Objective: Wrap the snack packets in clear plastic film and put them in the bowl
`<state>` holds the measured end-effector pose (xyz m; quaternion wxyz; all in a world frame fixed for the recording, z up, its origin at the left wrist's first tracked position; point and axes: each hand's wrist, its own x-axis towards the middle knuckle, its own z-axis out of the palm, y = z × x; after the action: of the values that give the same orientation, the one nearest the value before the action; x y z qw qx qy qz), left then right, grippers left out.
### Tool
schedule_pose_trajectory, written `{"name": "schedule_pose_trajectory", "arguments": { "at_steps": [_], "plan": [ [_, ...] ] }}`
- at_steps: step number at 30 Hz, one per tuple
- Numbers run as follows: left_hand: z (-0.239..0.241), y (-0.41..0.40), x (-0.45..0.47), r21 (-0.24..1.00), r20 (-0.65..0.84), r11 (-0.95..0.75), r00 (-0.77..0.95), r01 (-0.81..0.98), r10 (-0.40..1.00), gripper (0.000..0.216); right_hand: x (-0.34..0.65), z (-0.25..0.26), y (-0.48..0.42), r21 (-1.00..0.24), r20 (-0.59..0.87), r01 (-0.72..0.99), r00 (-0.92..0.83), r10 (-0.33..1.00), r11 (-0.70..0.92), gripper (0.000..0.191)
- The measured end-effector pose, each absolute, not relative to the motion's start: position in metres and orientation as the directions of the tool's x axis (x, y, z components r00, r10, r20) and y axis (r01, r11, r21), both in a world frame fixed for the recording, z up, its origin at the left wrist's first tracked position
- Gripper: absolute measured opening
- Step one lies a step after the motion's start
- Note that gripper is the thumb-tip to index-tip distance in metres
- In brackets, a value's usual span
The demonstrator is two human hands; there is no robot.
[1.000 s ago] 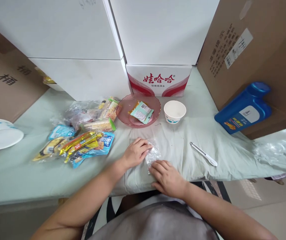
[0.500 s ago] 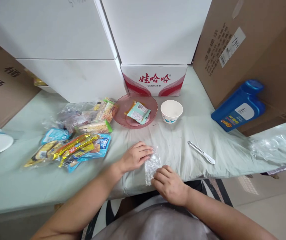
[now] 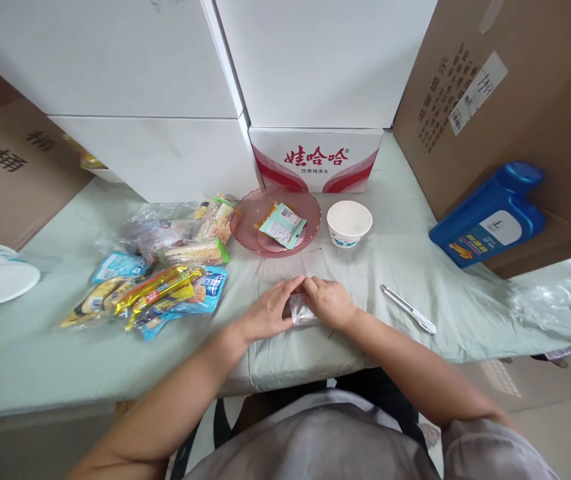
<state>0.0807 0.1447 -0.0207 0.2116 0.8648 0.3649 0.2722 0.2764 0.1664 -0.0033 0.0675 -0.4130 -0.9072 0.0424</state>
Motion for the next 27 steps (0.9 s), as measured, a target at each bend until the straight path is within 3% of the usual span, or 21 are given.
{"name": "schedule_pose_trajectory", "arguments": {
  "at_steps": [4, 8, 11, 14, 18, 22, 27],
  "plan": [
    [-0.017, 0.145, 0.08, 0.61, 0.319, -0.616, 0.557, 0.498, 0.767, 0.085, 0.273, -0.015, 0.162, -0.096, 0.145, 0.775, -0.609, 0.78, 0.624, 0.014],
    [-0.016, 0.147, 0.077, 0.654, 0.299, -0.577, 0.533, 0.489, 0.791, 0.051, 0.273, -0.019, 0.158, -0.071, 0.202, 0.777, -0.602, 0.772, 0.625, 0.02],
    [-0.017, 0.149, 0.076, 0.591, 0.313, -0.623, 0.565, 0.513, 0.763, 0.029, 0.274, -0.017, 0.16, -0.076, 0.204, 0.788, -0.587, 0.783, 0.611, 0.019],
    [-0.018, 0.15, 0.076, 0.521, 0.347, -0.633, 0.535, 0.573, 0.77, 0.029, 0.28, -0.013, 0.164, -0.084, 0.207, 0.813, -0.552, 0.808, 0.576, 0.018],
    [-0.018, 0.15, 0.076, 0.511, 0.366, -0.608, 0.487, 0.608, 0.793, 0.024, 0.292, -0.004, 0.161, -0.119, 0.353, 0.844, -0.456, 0.817, 0.522, 0.017],
    [-0.019, 0.151, 0.075, 0.515, 0.398, -0.624, 0.481, 0.588, 0.781, 0.024, 0.291, -0.008, 0.134, -0.215, 0.361, 0.628, -0.66, 0.659, 0.748, 0.025],
    [-0.022, 0.154, 0.072, 0.556, 0.433, -0.571, 0.376, 0.604, 0.819, 0.026, 0.292, -0.024, 0.104, -0.261, 0.359, 0.536, -0.718, 0.596, 0.803, 0.026]
  ]
}}
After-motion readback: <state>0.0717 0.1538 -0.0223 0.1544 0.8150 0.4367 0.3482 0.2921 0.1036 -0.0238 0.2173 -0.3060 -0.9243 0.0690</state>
